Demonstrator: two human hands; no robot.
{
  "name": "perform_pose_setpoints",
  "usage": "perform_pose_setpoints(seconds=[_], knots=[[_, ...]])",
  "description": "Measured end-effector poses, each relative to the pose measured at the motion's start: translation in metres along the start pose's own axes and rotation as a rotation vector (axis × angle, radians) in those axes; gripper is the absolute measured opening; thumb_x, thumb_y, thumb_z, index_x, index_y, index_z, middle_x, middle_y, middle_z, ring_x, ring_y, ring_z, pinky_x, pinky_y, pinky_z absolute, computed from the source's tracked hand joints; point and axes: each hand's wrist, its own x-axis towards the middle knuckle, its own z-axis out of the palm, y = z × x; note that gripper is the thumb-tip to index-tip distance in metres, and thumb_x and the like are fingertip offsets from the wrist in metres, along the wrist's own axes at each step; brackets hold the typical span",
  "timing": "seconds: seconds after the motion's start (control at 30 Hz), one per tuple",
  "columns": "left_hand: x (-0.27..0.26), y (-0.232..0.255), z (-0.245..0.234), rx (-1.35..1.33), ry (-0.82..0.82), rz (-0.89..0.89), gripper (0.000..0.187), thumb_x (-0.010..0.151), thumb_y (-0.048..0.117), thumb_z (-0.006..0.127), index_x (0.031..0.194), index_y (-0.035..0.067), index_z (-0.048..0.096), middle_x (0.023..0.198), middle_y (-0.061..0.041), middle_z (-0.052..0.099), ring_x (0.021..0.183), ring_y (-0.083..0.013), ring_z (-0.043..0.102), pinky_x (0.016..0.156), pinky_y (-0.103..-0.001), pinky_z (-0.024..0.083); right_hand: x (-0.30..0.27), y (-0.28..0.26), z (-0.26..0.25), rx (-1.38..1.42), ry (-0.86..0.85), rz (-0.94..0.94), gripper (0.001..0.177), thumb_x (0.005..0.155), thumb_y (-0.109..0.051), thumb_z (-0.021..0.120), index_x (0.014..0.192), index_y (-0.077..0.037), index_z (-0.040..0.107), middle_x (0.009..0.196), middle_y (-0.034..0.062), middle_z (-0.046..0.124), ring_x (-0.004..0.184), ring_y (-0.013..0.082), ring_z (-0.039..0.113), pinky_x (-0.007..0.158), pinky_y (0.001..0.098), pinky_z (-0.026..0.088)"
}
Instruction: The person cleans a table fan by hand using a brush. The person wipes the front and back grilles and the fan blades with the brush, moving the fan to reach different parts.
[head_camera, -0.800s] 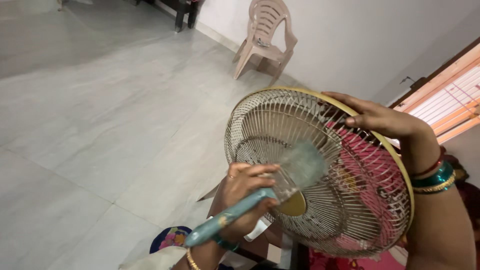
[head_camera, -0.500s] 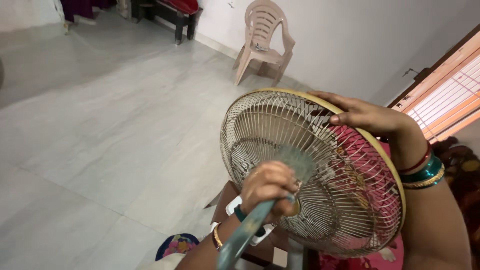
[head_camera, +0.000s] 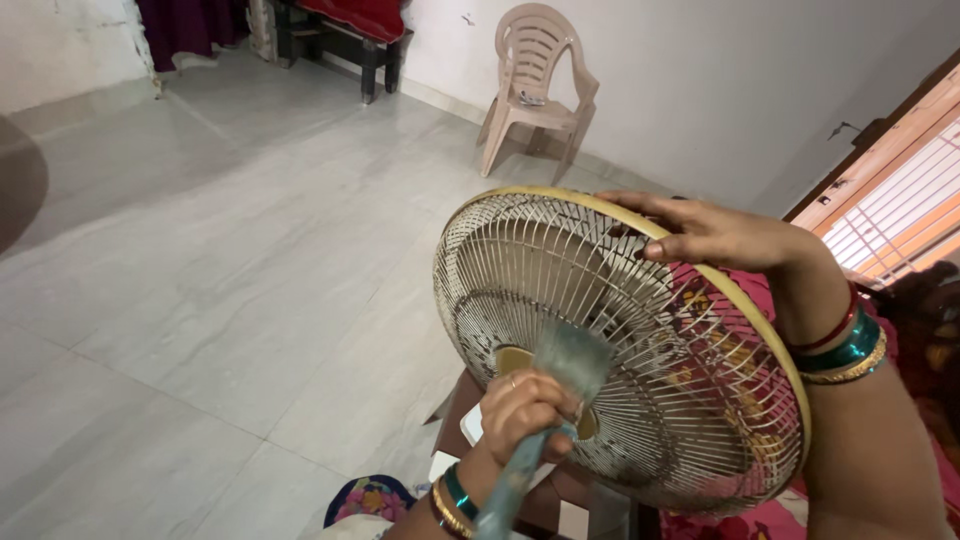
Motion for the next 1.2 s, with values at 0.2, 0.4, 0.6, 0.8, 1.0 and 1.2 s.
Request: perform_pose_setpoints(seconds=[0.2,0.4,0.6,0.8,1.0,1.2], knots=[[0.011,0.042,-0.01,0.257,-0.131,-0.271,0.031,0.093,0.03,0.081,0.098,0.0,0.072,0.093,-0.008,0.076,0.08,-0.021,0.078,0.067,-0.029,0.063,-0.001,0.001,0.0,0.042,0.047,-0.091,0.101,0.083,-0.063,0.058,0.16,-0.008,0.025,0.162,0.0199,0.037,0.143,0.0374,0.044,0.102,0.0491,0.051],[-0.001,0.037,-0.008,0.19,-0.128,-0.678,0.02,0.085,0.012,0.084,0.094,-0.001,0.071,0.121,-0.016,0.074,0.097,-0.0214,0.078,0.078,-0.029,0.066,-0.003,-0.002,0.004,0.033,0.038,-0.058,0.099,0.082,-0.065,0.057,0.16,-0.011,0.025,0.162,0.0173,0.037,0.144,0.0357,0.043,0.106,0.0494,0.05],[0.02,0.025,-0.002,-0.254,0.485,-0.703,0.011,0.096,0.001,0.077,0.101,0.004,0.068,0.125,-0.018,0.06,0.119,-0.0303,0.067,0.102,-0.047,0.058,-0.006,-0.004,0.006,0.042,0.123,-0.037,0.092,0.084,-0.054,0.058,0.16,-0.011,0.029,0.161,0.0175,0.039,0.146,0.0354,0.04,0.106,0.0501,0.047],[0.071,0.012,0.025,-0.418,0.746,-0.446,0.028,0.102,0.002,0.06,0.129,0.007,0.061,0.12,-0.022,0.069,0.116,-0.0316,0.071,0.111,-0.051,0.055,-0.004,-0.016,0.011,0.079,0.1,-0.059,0.09,0.087,-0.055,0.058,0.158,-0.009,0.03,0.161,0.0161,0.041,0.146,0.0308,0.041,0.109,0.044,0.043],[0.053,0.039,0.033,-0.507,0.557,-0.433,0.026,0.107,0.018,0.06,0.132,0.009,0.055,0.109,-0.011,0.068,0.108,-0.0246,0.068,0.118,-0.058,0.045,-0.003,-0.01,0.007,0.141,0.144,-0.042,0.088,0.087,-0.051,0.06,0.158,-0.008,0.03,0.16,0.016,0.041,0.145,0.0307,0.041,0.108,0.0447,0.044],[0.044,0.058,0.02,-0.076,0.077,-0.321,0.024,0.104,0.015,0.056,0.127,0.017,0.052,0.113,-0.01,0.047,0.112,-0.0234,0.053,0.124,-0.063,0.039,-0.005,-0.016,0.012,0.14,0.11,-0.08,0.09,0.087,-0.053,0.059,0.159,-0.007,0.03,0.16,0.0169,0.041,0.147,0.0313,0.041,0.11,0.0443,0.042]])
